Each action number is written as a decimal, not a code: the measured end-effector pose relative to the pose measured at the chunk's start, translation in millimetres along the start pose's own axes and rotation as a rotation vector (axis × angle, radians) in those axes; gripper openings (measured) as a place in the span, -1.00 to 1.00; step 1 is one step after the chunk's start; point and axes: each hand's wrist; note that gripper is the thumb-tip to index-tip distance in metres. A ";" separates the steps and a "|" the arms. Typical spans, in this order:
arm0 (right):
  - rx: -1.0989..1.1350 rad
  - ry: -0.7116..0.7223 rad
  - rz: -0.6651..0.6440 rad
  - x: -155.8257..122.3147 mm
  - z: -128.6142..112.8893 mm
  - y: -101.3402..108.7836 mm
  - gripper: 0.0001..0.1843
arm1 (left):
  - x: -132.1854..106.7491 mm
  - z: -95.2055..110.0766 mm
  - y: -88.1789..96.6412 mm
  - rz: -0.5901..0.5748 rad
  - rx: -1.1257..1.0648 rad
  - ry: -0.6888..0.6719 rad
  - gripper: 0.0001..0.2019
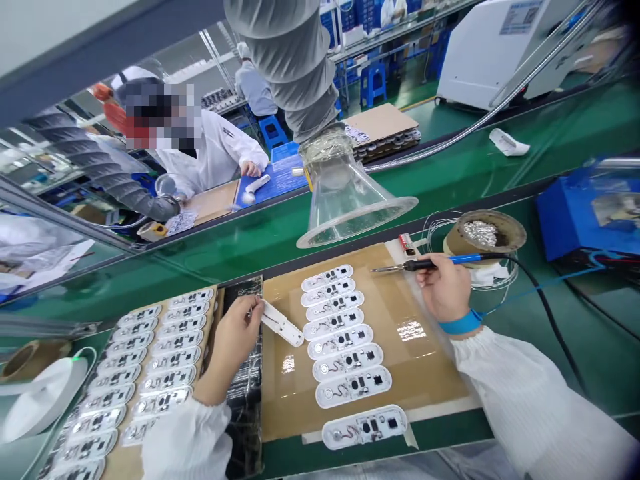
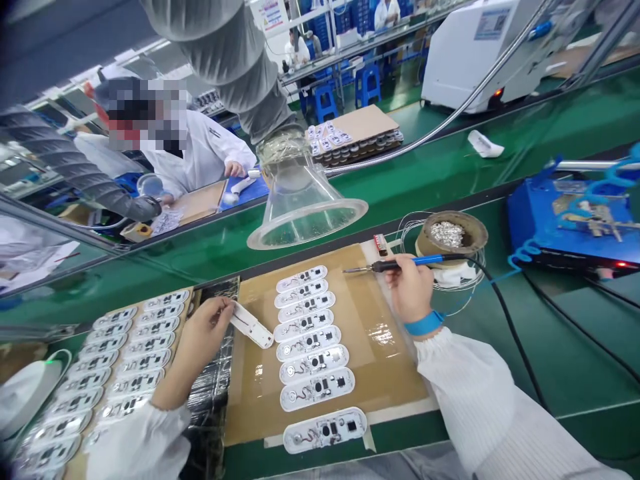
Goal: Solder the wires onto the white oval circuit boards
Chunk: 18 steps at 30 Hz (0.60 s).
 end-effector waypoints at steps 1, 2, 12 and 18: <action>0.003 -0.002 -0.002 0.4 0.5 0.5 -0.79 | -9.7 -0.9 -1.4 0.002 -0.005 -0.015 -0.68; 0.006 -0.003 -0.004 0.7 1.0 1.1 -0.81 | -18.4 -2.0 -2.0 -0.005 -0.014 -0.035 -0.68; 0.005 0.005 0.003 2.7 4.2 5.8 -0.82 | -46.9 -6.8 23.3 -0.290 -0.108 -0.245 -0.77; 0.013 0.002 0.002 2.3 4.5 6.7 -0.83 | -58.7 -19.5 28.8 -0.240 -0.101 -0.198 -0.65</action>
Point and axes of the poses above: each hand's wrist, its own x-axis towards the middle knuckle, its own y-axis out of the back of the hand, z = x × y, and after that the axes turned 12 degrees about -y, right-handed
